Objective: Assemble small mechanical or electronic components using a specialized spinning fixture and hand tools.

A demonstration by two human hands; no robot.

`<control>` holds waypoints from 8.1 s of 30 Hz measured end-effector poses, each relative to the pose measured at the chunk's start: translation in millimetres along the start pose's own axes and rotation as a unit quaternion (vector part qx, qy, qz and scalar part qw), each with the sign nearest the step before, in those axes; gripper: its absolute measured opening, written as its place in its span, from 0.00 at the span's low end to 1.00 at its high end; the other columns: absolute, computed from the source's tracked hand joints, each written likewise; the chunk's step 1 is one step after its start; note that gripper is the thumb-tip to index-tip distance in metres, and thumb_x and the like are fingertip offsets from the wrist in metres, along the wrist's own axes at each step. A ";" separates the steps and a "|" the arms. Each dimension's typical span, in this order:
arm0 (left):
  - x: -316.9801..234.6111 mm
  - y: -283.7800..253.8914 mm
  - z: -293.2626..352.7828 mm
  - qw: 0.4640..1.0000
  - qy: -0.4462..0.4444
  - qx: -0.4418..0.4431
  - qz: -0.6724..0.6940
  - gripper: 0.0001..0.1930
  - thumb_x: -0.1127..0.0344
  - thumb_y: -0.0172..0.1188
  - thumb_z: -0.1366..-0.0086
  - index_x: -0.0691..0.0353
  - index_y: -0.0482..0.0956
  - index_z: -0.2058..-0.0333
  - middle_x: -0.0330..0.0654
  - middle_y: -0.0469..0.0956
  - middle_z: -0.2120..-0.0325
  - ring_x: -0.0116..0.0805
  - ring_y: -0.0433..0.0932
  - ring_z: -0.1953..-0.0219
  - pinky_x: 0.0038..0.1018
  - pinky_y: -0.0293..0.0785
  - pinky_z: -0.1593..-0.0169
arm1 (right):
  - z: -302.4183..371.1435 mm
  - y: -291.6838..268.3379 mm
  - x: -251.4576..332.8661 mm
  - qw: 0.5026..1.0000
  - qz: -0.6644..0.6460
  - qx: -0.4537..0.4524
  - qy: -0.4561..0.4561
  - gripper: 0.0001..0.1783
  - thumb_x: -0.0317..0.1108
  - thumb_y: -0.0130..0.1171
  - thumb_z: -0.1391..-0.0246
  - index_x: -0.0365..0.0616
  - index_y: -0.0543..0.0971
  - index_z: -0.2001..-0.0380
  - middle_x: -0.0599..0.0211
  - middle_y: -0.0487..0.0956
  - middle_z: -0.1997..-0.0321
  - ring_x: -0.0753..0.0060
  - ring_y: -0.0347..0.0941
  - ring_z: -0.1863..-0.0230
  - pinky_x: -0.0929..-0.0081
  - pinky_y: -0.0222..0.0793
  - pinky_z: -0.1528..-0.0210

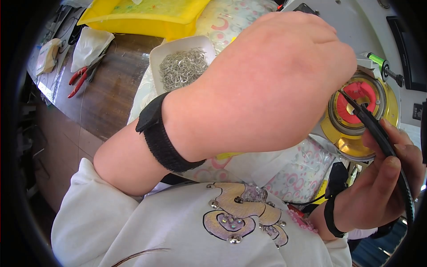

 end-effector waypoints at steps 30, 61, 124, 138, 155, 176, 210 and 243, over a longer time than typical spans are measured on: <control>-7.1 16.5 -15.3 0.991 -0.072 0.085 -0.072 0.04 0.77 0.57 0.51 0.63 0.74 0.74 0.43 0.76 0.68 0.45 0.73 0.61 0.35 0.70 0.55 | 144.2 -23.0 -33.5 0.783 0.178 0.023 0.595 0.15 0.28 0.58 0.57 0.42 0.74 0.62 0.64 0.76 0.69 0.71 0.72 0.65 0.77 0.66 0.60; -74.6 63.0 -31.6 0.952 -0.193 0.162 0.175 0.08 0.76 0.55 0.48 0.67 0.75 0.68 0.45 0.75 0.67 0.37 0.72 0.63 0.28 0.66 0.58 | 84.9 -67.1 92.2 0.881 0.359 -0.263 0.162 0.12 0.21 0.64 0.66 0.39 0.78 0.72 0.66 0.71 0.78 0.67 0.65 0.78 0.75 0.59 0.77; -214.5 106.7 -6.5 0.965 0.086 0.246 0.021 0.11 0.83 0.56 0.57 0.66 0.72 0.72 0.44 0.70 0.76 0.42 0.68 0.74 0.30 0.64 0.70 | 150.4 -45.7 143.7 0.935 0.146 -0.132 0.295 0.05 0.28 0.57 0.59 0.45 0.72 0.75 0.63 0.69 0.83 0.56 0.68 0.80 0.64 0.61 0.79; -191.1 248.2 85.9 0.793 0.033 0.605 -0.063 0.33 0.67 0.64 0.54 0.60 0.64 0.47 0.48 0.64 0.46 0.47 0.61 0.43 0.41 0.57 0.43 | 460.9 -71.6 135.2 0.661 0.209 -0.499 0.520 0.04 0.28 0.54 0.50 0.39 0.72 0.73 0.60 0.71 0.80 0.69 0.67 0.80 0.78 0.63 0.74; -182.0 289.5 115.4 0.729 0.012 0.679 -0.083 0.31 0.68 0.63 0.52 0.59 0.65 0.47 0.45 0.63 0.44 0.45 0.58 0.40 0.42 0.54 0.40 | 489.9 -78.0 98.5 0.633 0.379 -0.401 0.544 0.04 0.29 0.53 0.51 0.41 0.72 0.72 0.54 0.73 0.76 0.49 0.69 0.73 0.63 0.65 0.72; -159.3 220.5 66.0 0.850 0.006 0.526 -0.003 0.17 0.61 0.60 0.49 0.54 0.72 0.58 0.40 0.74 0.72 0.39 0.73 0.61 0.42 0.64 0.54 | 361.9 -80.2 149.2 0.634 0.251 -0.046 0.730 0.32 0.20 0.55 0.60 0.48 0.66 0.47 0.58 0.74 0.60 0.63 0.70 0.58 0.71 0.64 0.54; 43.3 -125.4 77.9 0.838 -0.356 0.344 -0.231 0.09 0.66 0.57 0.48 0.62 0.75 0.69 0.44 0.72 0.83 0.44 0.72 0.76 0.34 0.67 0.71 | -28.1 184.6 -81.1 0.900 0.275 0.162 0.297 0.05 0.25 0.50 0.59 0.40 0.71 0.74 0.57 0.70 0.69 0.53 0.71 0.67 0.61 0.68 0.66; 41.5 -94.3 57.4 0.914 -0.276 0.217 -0.201 0.06 0.68 0.55 0.47 0.62 0.76 0.71 0.45 0.74 0.77 0.45 0.72 0.73 0.34 0.68 0.69 | -34.2 160.9 -71.9 0.942 0.087 -0.033 0.324 0.05 0.30 0.52 0.50 0.41 0.71 0.70 0.55 0.72 0.70 0.50 0.69 0.66 0.61 0.65 0.67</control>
Point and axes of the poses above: each hand's wrist, its own z-axis away from the middle knuckle, its own y-axis out of the palm, x = y × z, the point moved 8 cm from there along -z, towards the middle knuckle
